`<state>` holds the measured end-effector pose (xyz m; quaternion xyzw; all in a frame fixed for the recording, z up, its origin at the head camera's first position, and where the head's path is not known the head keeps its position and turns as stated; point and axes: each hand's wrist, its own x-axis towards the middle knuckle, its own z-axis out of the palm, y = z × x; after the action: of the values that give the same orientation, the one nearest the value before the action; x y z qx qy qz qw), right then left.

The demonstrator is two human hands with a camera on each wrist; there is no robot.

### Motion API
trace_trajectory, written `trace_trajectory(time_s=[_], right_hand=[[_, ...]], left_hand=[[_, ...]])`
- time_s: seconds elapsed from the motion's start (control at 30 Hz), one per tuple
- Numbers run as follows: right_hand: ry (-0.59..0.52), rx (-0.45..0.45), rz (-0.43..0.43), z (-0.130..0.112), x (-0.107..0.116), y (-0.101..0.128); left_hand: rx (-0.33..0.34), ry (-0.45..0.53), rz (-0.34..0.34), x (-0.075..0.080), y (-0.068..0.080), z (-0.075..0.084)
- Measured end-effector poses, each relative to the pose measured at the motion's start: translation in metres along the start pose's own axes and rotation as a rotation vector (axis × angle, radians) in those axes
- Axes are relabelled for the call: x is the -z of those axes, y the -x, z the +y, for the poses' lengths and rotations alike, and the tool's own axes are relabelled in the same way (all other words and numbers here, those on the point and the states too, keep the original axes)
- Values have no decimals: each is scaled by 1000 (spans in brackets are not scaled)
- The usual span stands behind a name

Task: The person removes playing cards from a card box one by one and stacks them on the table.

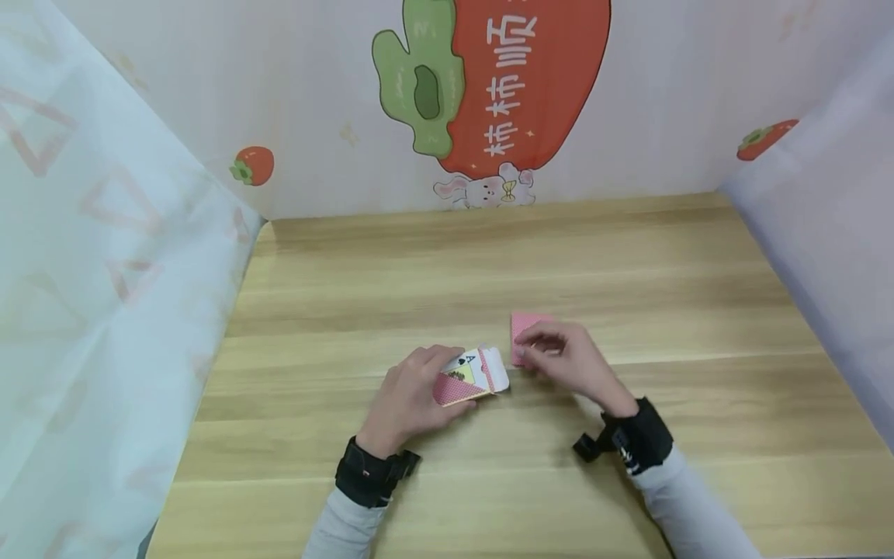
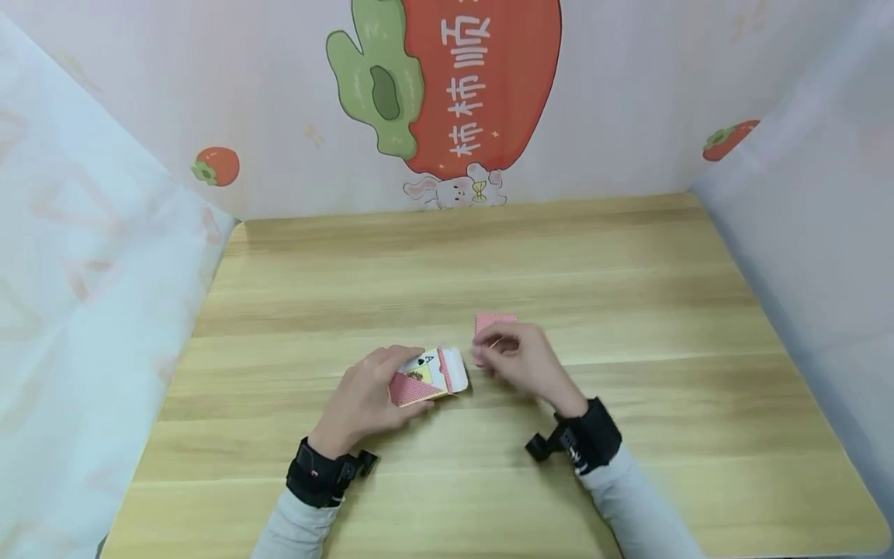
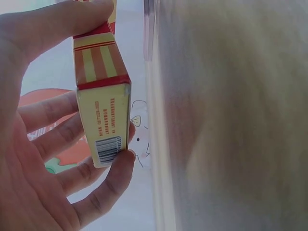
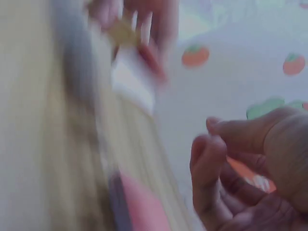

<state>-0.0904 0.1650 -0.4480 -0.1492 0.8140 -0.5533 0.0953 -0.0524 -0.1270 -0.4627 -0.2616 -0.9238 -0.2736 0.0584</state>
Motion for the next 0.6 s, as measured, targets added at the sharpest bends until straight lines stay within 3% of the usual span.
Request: trace_trajectory(time_s=[0.13, 0.23, 0.43, 0.6], right_hand=[[-142, 1, -103, -9, -22, 12], [-194, -27, -133, -7, -33, 19], [-231, -34, -164, -4, -39, 20], [-244, -56, -193, -5, -38, 14]], left_hand=[[-35, 9, -3, -1, 3, 3], [-60, 26, -9, -5, 7, 5], [-112, 39, 9, -8, 8, 6], [-154, 29, 33, -7, -2, 4]])
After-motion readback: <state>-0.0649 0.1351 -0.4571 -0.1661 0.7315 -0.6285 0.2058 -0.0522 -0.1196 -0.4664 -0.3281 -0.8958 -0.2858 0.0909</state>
